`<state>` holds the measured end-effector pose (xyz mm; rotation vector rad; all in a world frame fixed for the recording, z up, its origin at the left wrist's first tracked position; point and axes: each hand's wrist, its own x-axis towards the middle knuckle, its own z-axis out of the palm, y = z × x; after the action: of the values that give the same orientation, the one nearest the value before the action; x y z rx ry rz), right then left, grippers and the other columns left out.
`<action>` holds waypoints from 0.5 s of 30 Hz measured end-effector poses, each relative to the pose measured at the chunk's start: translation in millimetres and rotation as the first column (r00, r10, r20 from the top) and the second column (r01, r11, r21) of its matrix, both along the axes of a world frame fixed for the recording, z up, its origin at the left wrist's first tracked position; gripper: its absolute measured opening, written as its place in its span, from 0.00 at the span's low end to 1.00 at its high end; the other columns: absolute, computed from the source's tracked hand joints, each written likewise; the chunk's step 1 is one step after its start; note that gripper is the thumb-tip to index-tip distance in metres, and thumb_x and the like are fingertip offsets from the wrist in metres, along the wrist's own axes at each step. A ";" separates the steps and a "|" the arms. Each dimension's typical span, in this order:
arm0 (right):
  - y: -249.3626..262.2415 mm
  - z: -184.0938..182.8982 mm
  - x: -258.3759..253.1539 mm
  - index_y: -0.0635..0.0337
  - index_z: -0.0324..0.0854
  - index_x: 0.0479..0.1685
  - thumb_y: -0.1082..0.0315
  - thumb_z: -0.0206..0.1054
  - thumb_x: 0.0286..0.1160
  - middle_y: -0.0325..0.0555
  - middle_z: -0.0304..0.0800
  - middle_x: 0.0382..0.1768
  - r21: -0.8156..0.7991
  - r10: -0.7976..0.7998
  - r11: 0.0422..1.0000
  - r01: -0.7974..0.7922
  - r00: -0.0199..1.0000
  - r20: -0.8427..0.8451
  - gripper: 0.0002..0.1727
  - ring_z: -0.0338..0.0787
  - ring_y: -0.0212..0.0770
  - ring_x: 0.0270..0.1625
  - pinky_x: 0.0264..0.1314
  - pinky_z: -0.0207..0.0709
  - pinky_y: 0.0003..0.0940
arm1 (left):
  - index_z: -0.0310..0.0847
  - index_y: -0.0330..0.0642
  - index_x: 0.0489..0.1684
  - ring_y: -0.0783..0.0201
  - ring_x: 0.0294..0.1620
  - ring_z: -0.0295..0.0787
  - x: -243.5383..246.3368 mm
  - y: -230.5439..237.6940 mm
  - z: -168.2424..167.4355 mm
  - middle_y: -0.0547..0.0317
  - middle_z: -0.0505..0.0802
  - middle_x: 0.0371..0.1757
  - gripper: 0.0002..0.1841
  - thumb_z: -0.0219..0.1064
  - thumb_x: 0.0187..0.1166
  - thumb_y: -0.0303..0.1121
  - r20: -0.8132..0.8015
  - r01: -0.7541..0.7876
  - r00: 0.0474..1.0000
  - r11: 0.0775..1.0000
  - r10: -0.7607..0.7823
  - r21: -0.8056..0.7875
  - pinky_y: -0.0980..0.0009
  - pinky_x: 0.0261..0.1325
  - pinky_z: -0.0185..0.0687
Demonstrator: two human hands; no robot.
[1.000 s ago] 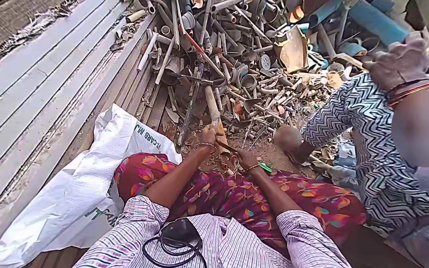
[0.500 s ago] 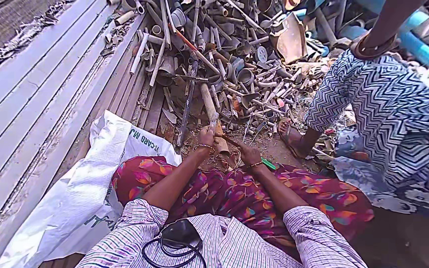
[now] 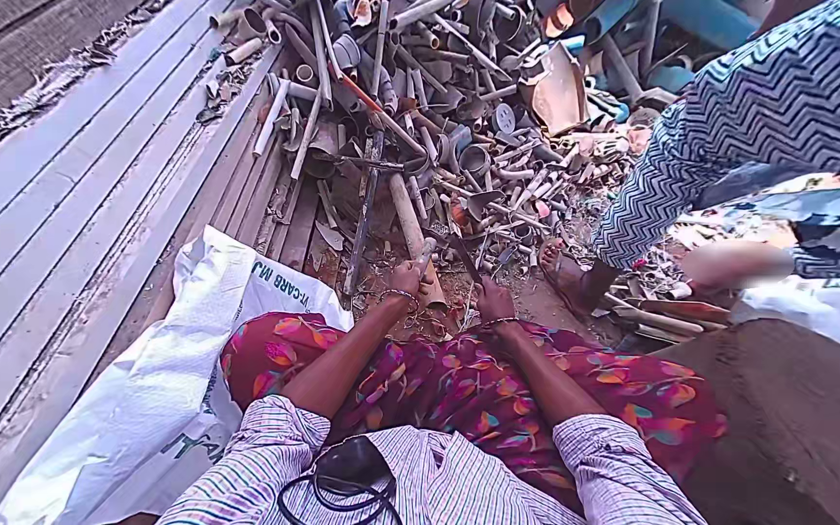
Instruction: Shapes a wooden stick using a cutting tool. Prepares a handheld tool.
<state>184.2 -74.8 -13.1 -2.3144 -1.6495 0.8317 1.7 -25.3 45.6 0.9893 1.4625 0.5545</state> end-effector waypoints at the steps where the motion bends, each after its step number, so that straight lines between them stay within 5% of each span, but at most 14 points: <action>1: 1.4 1.5 0.9 0.72 0.76 0.71 0.65 0.52 0.94 0.77 0.88 0.57 0.054 -0.036 0.998 0.038 0.999 -0.031 0.21 0.87 0.73 0.65 0.72 0.74 0.65 | 0.69 0.34 0.75 0.67 0.23 0.77 0.1 0.9 -4.5 0.51 0.89 0.38 0.21 0.45 0.97 0.40 -0.023 0.040 0.999 0.999 -0.041 -0.024 0.71 0.30 0.75; 5: -1.7 1.3 -5.1 0.73 0.75 0.71 0.67 0.51 0.93 0.76 0.88 0.56 0.076 0.107 0.992 -0.105 0.994 -0.019 0.20 0.88 0.74 0.63 0.68 0.75 0.67 | 0.68 0.34 0.77 0.69 0.25 0.79 4.4 -0.2 -28.4 0.50 0.90 0.42 0.21 0.50 0.95 0.40 -0.114 0.141 0.981 0.982 -0.155 -0.122 0.73 0.31 0.75; 11: -2.4 0.8 -18.9 0.61 0.63 0.88 0.74 0.52 0.88 0.70 0.82 0.71 -0.099 0.325 0.941 -0.324 0.946 -0.007 0.28 0.84 0.71 0.70 0.72 0.72 0.67 | 0.64 0.33 0.81 0.64 0.28 0.84 12.6 4.3 -50.5 0.45 0.89 0.46 0.23 0.50 0.96 0.40 -0.149 0.233 0.953 0.954 -0.262 -0.191 0.69 0.36 0.83; 15: -6.2 3.6 -23.3 0.63 0.63 0.88 0.76 0.55 0.85 0.69 0.80 0.74 -0.060 0.384 0.921 -0.386 0.923 -0.039 0.30 0.84 0.69 0.72 0.73 0.72 0.66 | 0.72 0.32 0.67 0.66 0.22 0.79 12.8 7.6 -52.5 0.52 0.85 0.35 0.19 0.47 0.96 0.39 -0.058 0.171 0.980 0.949 -0.193 -0.265 0.72 0.29 0.79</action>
<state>160.9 -81.0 -9.5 -2.0328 -2.1348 0.9980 14.4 -17.7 -6.9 0.9351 1.4559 0.1829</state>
